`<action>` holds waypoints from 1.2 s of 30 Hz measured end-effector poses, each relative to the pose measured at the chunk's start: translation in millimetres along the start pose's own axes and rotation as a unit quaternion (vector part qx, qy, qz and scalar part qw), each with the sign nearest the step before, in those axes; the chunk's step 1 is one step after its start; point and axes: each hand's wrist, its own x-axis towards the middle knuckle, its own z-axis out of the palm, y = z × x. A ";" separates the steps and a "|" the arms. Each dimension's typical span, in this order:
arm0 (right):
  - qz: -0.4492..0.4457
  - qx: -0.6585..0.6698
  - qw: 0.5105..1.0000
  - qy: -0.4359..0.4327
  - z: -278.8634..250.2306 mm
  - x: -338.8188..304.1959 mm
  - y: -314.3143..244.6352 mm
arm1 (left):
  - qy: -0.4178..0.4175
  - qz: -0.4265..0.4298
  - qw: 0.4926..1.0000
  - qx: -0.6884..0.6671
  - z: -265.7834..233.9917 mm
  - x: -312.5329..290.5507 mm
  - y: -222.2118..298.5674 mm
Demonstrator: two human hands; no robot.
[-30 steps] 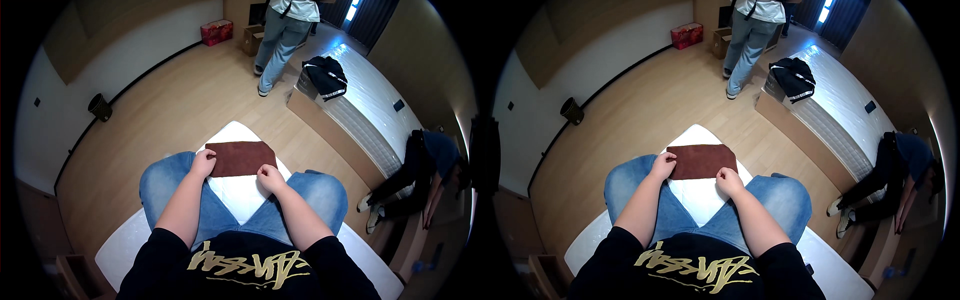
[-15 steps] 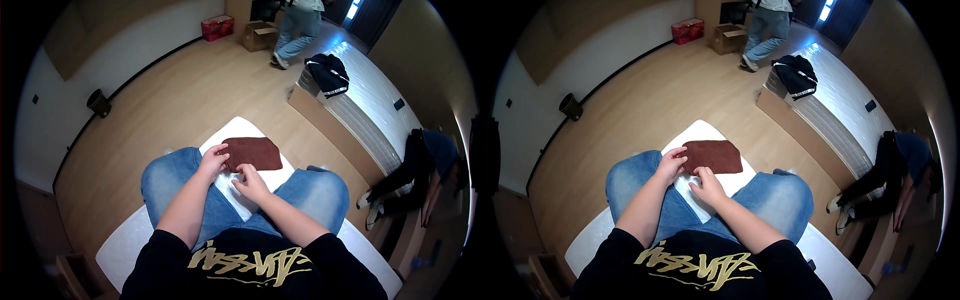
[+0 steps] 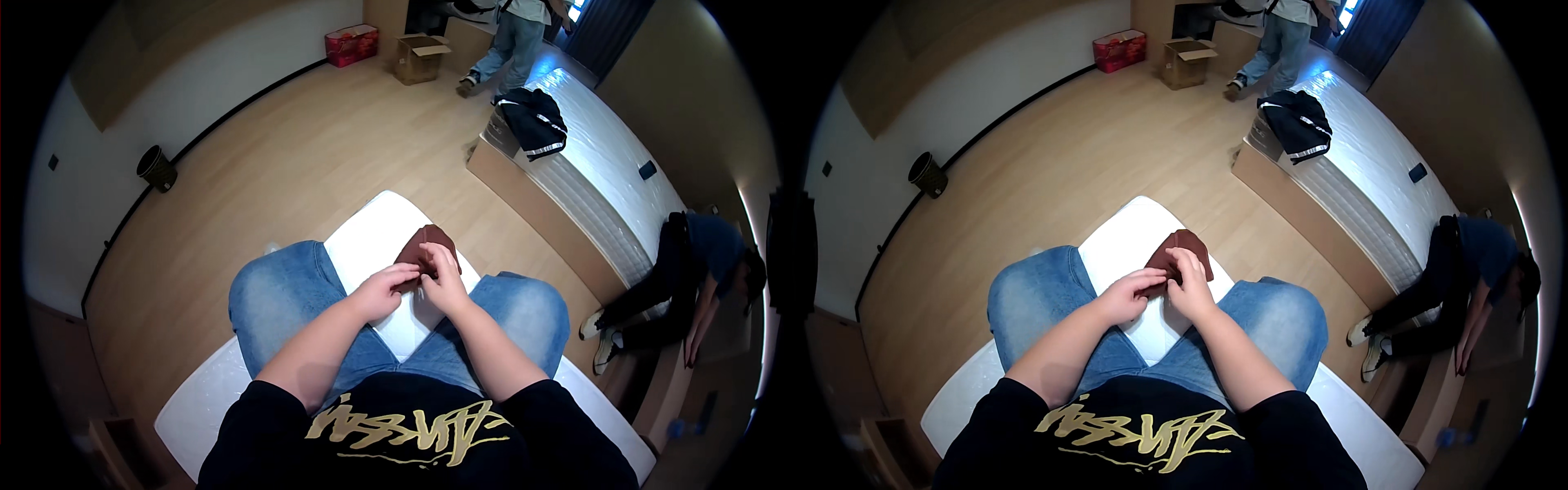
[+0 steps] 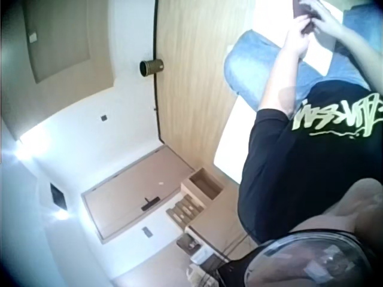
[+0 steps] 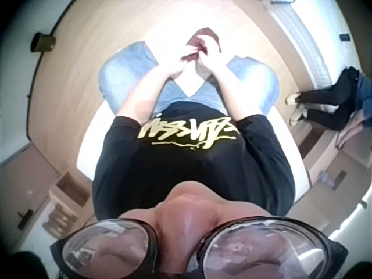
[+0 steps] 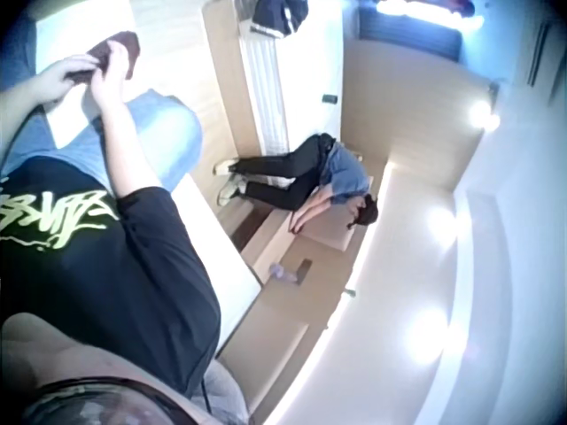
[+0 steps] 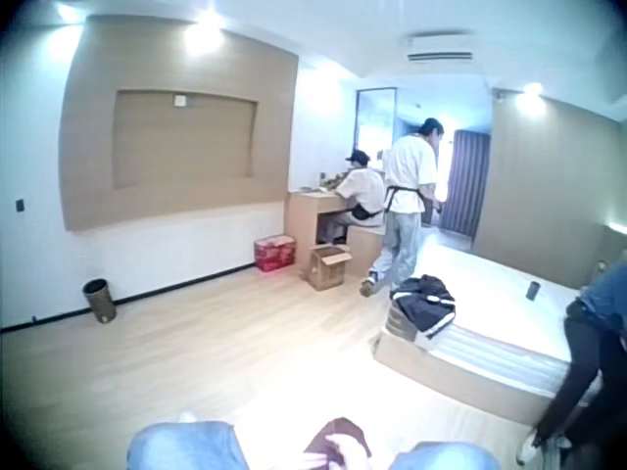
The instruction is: The person folds, smooths, and unfolds a cloth repeatedly by hand.
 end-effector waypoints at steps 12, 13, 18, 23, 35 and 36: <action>0.069 0.049 0.988 -0.132 -8.9 -2.0 24.8 | -0.023 -0.049 0.998 -0.020 0.8 0.8 9.3; 0.079 0.057 0.989 -0.115 -5.1 -4.1 28.1 | -0.025 -0.047 0.998 -0.013 0.7 2.2 9.5; 0.120 0.058 0.984 -0.120 -2.5 -2.8 36.0 | -0.040 -0.047 0.998 0.025 1.5 0.8 7.3; 0.065 0.004 0.978 -0.196 -6.2 -5.1 47.2 | -0.036 -0.150 0.985 0.083 3.4 -4.2 -1.8; 0.069 -0.004 0.977 -0.201 -6.0 -1.8 39.9 | -0.095 -0.140 0.982 0.085 0.4 1.8 6.9; 0.067 0.006 0.980 -0.188 -5.4 -1.9 39.3 | -0.078 -0.129 0.986 0.076 0.3 3.0 8.9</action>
